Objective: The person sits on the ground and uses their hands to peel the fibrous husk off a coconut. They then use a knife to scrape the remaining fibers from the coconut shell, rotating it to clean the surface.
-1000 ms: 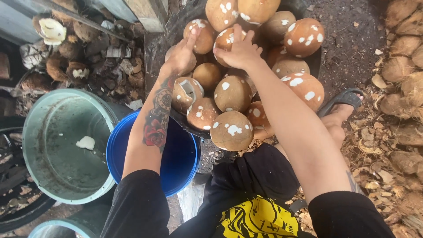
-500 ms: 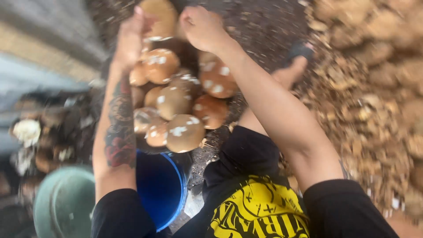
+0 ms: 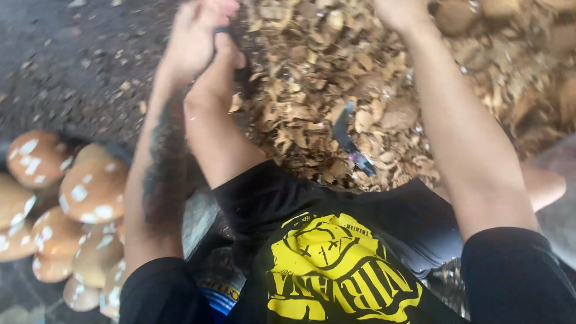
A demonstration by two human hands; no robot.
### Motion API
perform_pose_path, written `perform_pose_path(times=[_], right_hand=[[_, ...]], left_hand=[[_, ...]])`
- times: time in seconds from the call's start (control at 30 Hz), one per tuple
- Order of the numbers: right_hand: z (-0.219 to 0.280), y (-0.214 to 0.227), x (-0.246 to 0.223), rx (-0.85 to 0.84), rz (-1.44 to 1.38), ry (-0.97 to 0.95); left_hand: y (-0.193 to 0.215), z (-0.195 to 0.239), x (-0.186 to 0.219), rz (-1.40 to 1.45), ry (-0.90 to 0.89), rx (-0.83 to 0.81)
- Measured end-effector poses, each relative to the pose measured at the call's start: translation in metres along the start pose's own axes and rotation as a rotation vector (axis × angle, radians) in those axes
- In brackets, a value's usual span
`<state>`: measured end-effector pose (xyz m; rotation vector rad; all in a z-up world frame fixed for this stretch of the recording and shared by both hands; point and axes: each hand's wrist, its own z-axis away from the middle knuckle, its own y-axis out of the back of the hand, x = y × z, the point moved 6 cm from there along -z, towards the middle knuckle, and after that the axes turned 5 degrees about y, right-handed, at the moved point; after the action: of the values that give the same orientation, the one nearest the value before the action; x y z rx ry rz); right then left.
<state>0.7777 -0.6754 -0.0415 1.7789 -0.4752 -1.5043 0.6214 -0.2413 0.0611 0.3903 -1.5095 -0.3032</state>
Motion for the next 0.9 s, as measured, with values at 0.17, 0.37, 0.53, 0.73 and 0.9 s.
perform_pose_path(times=[0.17,0.37,0.53,0.73,0.9], right_hand=[[0.119,0.036,0.131,0.097,-0.02,-0.318],[0.224,0.002,0.151,-0.18,-0.07,-0.926],[0.301,-0.109,0.307,0.09,-0.158,-1.126],[0.278,-0.119,0.255,0.079,-0.208,-1.301],[0.266,-0.104,0.238,0.169,-0.322,-1.253]], left_hand=[[-0.178,-0.009,-0.009,0.147,0.144,-0.427],[-0.267,0.011,-0.033,-0.084,0.364,-0.671],[-0.288,-0.006,-0.047,-0.068,0.386,-0.643],[-0.331,-0.003,-0.078,-0.112,0.327,-0.71],[-0.33,-0.006,-0.048,-0.093,0.316,-0.803]])
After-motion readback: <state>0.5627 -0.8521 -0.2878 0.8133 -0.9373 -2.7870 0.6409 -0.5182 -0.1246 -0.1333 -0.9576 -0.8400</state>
